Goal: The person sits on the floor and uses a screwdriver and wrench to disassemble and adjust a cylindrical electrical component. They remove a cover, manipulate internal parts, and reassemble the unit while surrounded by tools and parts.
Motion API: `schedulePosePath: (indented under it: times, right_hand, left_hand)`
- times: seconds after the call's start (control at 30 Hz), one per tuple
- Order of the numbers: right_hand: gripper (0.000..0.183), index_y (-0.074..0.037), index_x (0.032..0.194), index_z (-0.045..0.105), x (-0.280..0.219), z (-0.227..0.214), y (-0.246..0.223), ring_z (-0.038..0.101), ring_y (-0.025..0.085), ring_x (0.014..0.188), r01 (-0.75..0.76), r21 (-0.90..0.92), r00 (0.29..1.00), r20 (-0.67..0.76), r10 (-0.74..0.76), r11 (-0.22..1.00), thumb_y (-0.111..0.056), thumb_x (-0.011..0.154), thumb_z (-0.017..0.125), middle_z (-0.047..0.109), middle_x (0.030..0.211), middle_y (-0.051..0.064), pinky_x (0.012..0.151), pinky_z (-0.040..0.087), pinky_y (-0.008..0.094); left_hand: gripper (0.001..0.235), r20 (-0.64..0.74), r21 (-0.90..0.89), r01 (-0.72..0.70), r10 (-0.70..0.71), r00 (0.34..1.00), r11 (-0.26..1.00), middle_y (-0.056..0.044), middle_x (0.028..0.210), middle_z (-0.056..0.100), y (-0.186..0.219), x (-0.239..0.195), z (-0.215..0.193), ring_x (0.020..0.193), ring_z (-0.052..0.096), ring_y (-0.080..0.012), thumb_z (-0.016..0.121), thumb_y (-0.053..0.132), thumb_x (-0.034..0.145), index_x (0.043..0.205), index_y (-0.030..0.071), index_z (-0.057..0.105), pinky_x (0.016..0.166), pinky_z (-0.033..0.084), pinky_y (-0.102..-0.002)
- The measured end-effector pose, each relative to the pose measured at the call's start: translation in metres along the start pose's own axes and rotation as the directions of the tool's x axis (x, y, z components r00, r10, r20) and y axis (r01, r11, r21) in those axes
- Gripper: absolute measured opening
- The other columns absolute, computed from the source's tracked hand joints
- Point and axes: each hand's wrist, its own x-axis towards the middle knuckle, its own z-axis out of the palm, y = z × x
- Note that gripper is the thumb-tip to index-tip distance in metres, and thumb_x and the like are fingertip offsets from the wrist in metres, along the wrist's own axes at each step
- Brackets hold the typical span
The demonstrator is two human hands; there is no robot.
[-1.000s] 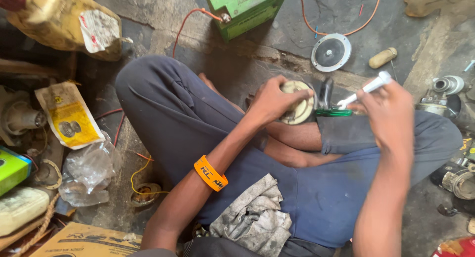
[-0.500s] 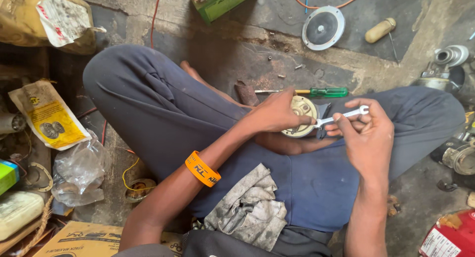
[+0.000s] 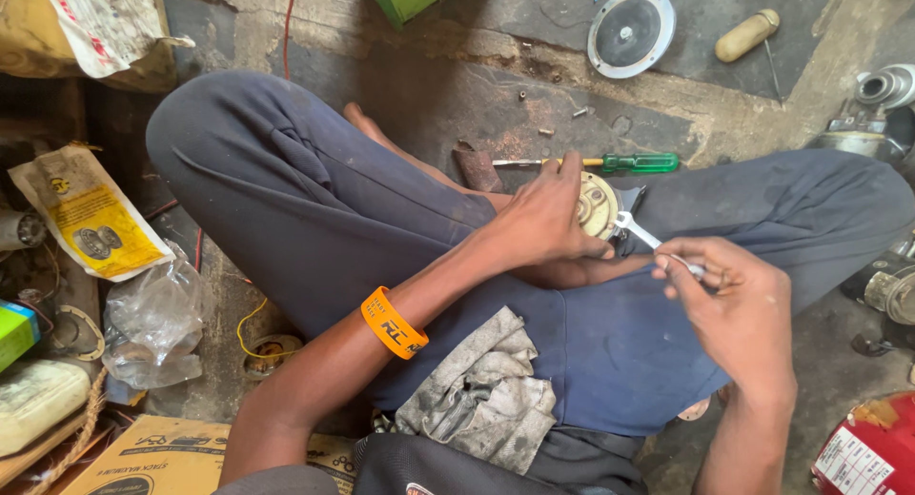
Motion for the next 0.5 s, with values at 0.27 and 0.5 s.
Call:
schedulePosePath:
  times: [0.27, 0.5]
  right_hand:
    - [0.028, 0.001, 0.118, 0.074, -0.013, 0.004, -0.008, 0.067, 0.008, 0.07, -0.125, -0.024, 0.99, 0.058, 0.126, 0.992, 0.001, 0.09, 0.071, 0.073, 0.089, 0.006, 0.053, 0.047, 0.021]
    - [0.027, 0.002, 0.117, 0.074, -0.016, 0.011, -0.002, 0.066, 0.009, 0.066, -0.176, 0.074, 0.984, 0.044, 0.173, 0.982, 0.0, 0.09, 0.072, 0.073, 0.086, 0.006, 0.054, 0.05, 0.021]
  left_hand:
    - [0.076, -0.085, -0.088, -0.01, 0.003, 0.996, 0.996, -0.038, 0.116, 0.06, -0.001, -0.001, 0.002, 0.109, 0.064, -0.0503, 0.076, 0.043, 0.077, 0.121, -0.011, 0.046, 0.095, 0.052, -0.05]
    - [0.074, -0.064, -0.097, -0.043, 0.037, 0.997, 0.994, -0.039, 0.117, 0.058, -0.002, -0.001, -0.001, 0.112, 0.062, -0.0496, 0.077, 0.036, 0.077, 0.123, -0.011, 0.043, 0.098, 0.049, -0.049]
